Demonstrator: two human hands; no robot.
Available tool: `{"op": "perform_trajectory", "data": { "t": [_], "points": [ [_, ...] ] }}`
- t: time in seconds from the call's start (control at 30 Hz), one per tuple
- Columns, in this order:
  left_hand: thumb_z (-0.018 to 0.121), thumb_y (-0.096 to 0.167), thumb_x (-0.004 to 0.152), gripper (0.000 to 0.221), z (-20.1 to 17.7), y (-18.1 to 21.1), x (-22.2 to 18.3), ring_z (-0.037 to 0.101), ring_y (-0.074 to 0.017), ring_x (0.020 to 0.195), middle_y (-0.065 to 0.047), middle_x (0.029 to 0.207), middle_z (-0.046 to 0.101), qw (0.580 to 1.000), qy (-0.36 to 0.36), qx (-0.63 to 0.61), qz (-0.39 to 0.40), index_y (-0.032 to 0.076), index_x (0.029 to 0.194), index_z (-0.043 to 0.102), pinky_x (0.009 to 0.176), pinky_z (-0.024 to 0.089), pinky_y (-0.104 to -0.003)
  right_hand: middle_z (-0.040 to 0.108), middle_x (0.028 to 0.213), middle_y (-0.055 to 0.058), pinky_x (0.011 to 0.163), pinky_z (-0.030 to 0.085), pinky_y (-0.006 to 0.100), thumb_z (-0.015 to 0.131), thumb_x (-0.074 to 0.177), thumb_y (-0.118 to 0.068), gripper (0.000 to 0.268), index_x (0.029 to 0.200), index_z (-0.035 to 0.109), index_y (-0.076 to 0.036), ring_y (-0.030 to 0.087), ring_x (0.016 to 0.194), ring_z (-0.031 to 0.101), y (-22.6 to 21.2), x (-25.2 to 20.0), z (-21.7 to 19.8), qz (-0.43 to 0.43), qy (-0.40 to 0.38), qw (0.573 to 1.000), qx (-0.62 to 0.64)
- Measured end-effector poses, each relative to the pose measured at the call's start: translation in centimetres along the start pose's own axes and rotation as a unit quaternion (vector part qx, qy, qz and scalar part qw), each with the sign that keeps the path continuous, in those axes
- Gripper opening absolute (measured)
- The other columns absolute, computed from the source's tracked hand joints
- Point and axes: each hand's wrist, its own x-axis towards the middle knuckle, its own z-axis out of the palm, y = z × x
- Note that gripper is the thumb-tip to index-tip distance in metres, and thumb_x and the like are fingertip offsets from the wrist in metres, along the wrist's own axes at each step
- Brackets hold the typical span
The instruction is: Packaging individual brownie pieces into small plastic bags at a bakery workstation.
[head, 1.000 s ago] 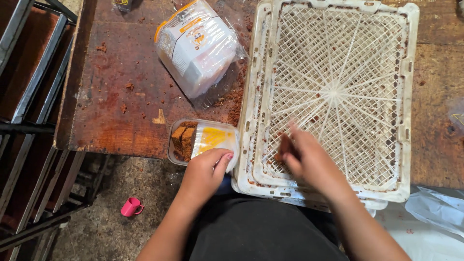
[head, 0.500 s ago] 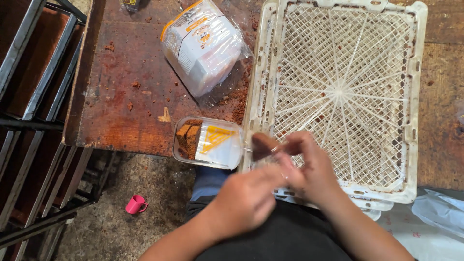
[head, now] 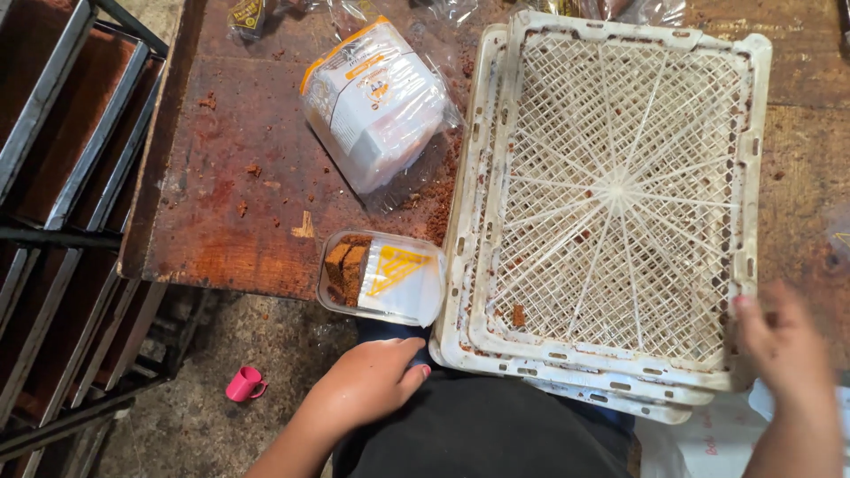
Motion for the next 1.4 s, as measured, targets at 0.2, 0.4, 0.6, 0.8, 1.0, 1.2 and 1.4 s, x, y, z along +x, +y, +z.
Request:
{"op": "perform_trajectory", "data": {
  "t": [0.2, 0.4, 0.6, 0.8, 1.0, 1.2, 1.4],
  "points": [
    [0.053, 0.04, 0.099, 0.05, -0.1, 0.6, 0.9, 0.061, -0.036, 0.118, -0.01, 0.129, 0.064, 0.989, -0.053, -0.129, -0.054, 0.018, 0.142, 0.04, 0.09, 0.047, -0.043, 0.06, 0.1, 0.003, 0.075, 0.036, 0.036, 0.05, 0.119, -0.03, 0.031, 0.144, 0.063, -0.016, 0.018, 0.085, 0.049, -2.5, -3.1, -1.1, 0.12, -0.026, 0.982, 0.144],
    [0.054, 0.042, 0.098, 0.053, 1.8, -0.3, 2.4, 0.064, -0.0161, 0.1, 0.003, 0.109, 0.066, 0.97, -0.031, -0.236, -0.051, 0.019, 0.145, 0.047, 0.087, 0.047, -0.031, 0.06, 0.134, 0.014, 0.1, 0.039, 0.031, 0.053, 0.113, -0.023, 0.046, 0.154, 0.054, -0.004, 0.02, 0.118, 0.054, 3.2, -1.5, 1.9, 0.065, -0.041, 0.982, 0.175],
    [0.06, 0.043, 0.097, 0.053, 6.4, -2.5, 4.9, 0.055, -0.0104, 0.101, 0.0, 0.113, 0.053, 0.937, -0.004, -0.348, -0.038, 0.011, 0.138, 0.048, 0.099, 0.044, -0.026, 0.047, 0.112, 0.026, 0.087, 0.043, 0.046, 0.055, 0.117, -0.009, 0.04, 0.151, 0.059, 0.011, 0.034, 0.096, 0.052, 3.9, -3.1, 2.4, -0.153, 0.06, 0.986, 0.03],
    [0.063, 0.033, 0.098, 0.044, 9.0, -3.2, 7.1, 0.073, -0.0171, 0.088, -0.008, 0.099, 0.064, 0.835, -0.032, -0.546, -0.061, 0.01, 0.131, 0.045, 0.077, 0.06, -0.03, 0.053, 0.13, 0.023, 0.089, 0.041, 0.046, 0.053, 0.115, -0.021, 0.038, 0.144, 0.059, 0.002, 0.037, 0.103, 0.052, 1.3, -8.8, 0.3, 0.077, -0.046, 0.992, 0.088],
    [0.063, 0.053, 0.084, 0.083, 4.7, 1.3, 7.3, 0.06, -0.0173, 0.104, -0.008, 0.126, 0.063, 0.9, 0.01, -0.435, 0.0, 0.012, 0.153, 0.041, 0.086, 0.048, -0.031, 0.066, 0.107, 0.006, 0.067, 0.041, 0.024, 0.065, 0.106, -0.021, 0.026, 0.127, 0.065, -0.005, 0.014, 0.077, 0.052, 6.0, -10.8, -0.5, 0.161, -0.078, 0.958, 0.225],
    [0.075, 0.018, 0.07, 0.073, 9.3, 3.8, 9.7, 0.064, -0.0142, 0.108, -0.008, 0.122, 0.068, 0.83, 0.029, -0.557, -0.004, 0.005, 0.137, 0.05, 0.09, 0.055, -0.03, 0.068, 0.147, 0.001, 0.101, 0.058, 0.031, 0.07, 0.095, -0.032, 0.06, 0.151, 0.051, -0.027, 0.009, 0.123, 0.069, -0.1, -15.3, 3.3, 0.232, 0.058, 0.775, 0.585],
    [0.076, 0.014, 0.071, 0.084, 10.3, 7.6, 9.1, 0.059, -0.0176, 0.119, -0.009, 0.134, 0.06, 0.797, -0.006, -0.599, 0.076, 0.005, 0.145, 0.038, 0.103, 0.05, -0.033, 0.064, 0.145, 0.0, 0.117, 0.043, 0.041, 0.074, 0.078, -0.043, 0.071, 0.143, 0.057, -0.02, 0.018, 0.136, 0.059, -13.9, -17.6, 3.6, 0.3, -0.007, 0.638, 0.709]
  ]
}}
